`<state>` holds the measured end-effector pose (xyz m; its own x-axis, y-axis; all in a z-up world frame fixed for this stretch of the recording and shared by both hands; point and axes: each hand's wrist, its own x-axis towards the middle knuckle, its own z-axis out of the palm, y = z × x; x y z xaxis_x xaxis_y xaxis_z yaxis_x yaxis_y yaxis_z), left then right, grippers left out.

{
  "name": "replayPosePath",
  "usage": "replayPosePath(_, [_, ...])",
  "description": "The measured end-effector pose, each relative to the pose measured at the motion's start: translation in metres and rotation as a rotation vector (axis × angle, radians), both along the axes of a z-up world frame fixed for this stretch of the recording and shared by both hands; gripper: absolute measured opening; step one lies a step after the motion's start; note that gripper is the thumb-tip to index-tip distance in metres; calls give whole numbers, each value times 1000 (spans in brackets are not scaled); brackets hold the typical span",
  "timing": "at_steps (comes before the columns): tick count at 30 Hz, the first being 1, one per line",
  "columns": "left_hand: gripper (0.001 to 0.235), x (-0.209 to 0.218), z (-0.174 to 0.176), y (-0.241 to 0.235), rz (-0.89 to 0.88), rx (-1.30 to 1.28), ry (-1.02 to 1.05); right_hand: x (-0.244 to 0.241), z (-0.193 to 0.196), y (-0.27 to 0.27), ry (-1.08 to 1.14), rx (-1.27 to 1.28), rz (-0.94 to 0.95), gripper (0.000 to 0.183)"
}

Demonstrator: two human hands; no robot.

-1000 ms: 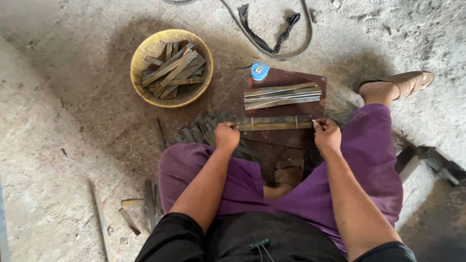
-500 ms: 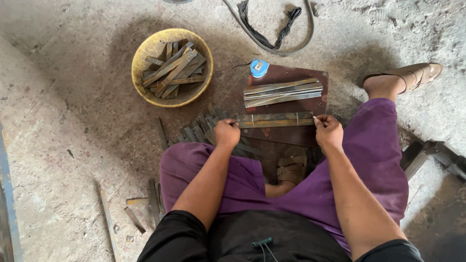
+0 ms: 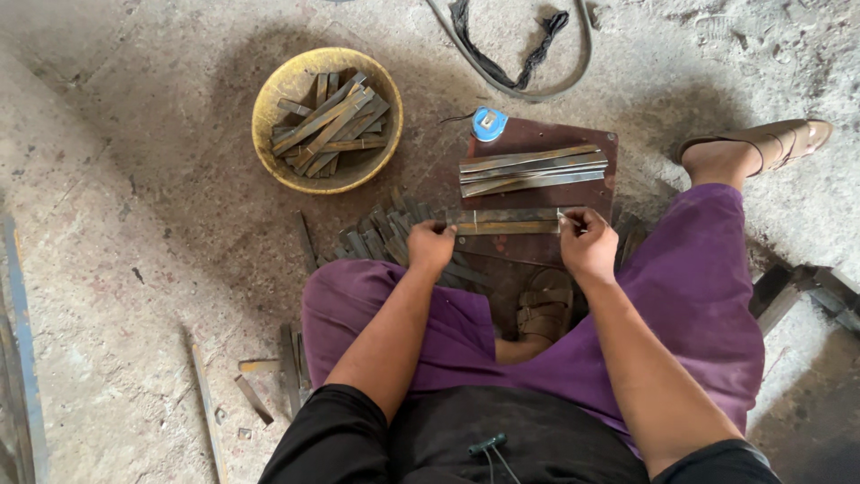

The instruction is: The person places thin metal strips onto a wooden block, aligns them with existing pieces, and uses a small marking tool to draw lines on the metal surfaces.

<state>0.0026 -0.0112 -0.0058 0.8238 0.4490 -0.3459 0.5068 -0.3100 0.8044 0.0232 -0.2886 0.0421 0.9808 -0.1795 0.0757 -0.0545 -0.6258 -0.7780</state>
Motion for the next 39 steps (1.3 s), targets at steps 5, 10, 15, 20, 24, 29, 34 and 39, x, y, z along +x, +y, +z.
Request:
replayPosePath(5, [30,-15,7,-4,-16,13,92,1,16,-5,-45,59,-70,13])
replayPosePath(10, [34,-23,5,-3,-37,22,115,-5,16,-2,0,17,17,15])
replayPosePath(15, [38,-15,15,2,-80,61,136,-14,-1,51,3,-23,305,18])
replayPosePath(20, [39,-17,18,1,-109,109,121,-16,-22,83,-98,-117,467,14])
replayPosePath(24, [38,-18,16,1,-109,97,78,-11,-29,87,-94,-126,506,12])
replayPosePath(29, [35,-19,10,-1,-105,92,50,-11,-34,88,-79,-223,537,14])
replayPosePath(34, [34,-19,4,-4,-105,118,18,-5,-34,91,-22,-294,569,16])
replayPosePath(39, [31,-23,0,-6,-99,139,-31,19,-11,107,326,-525,626,22])
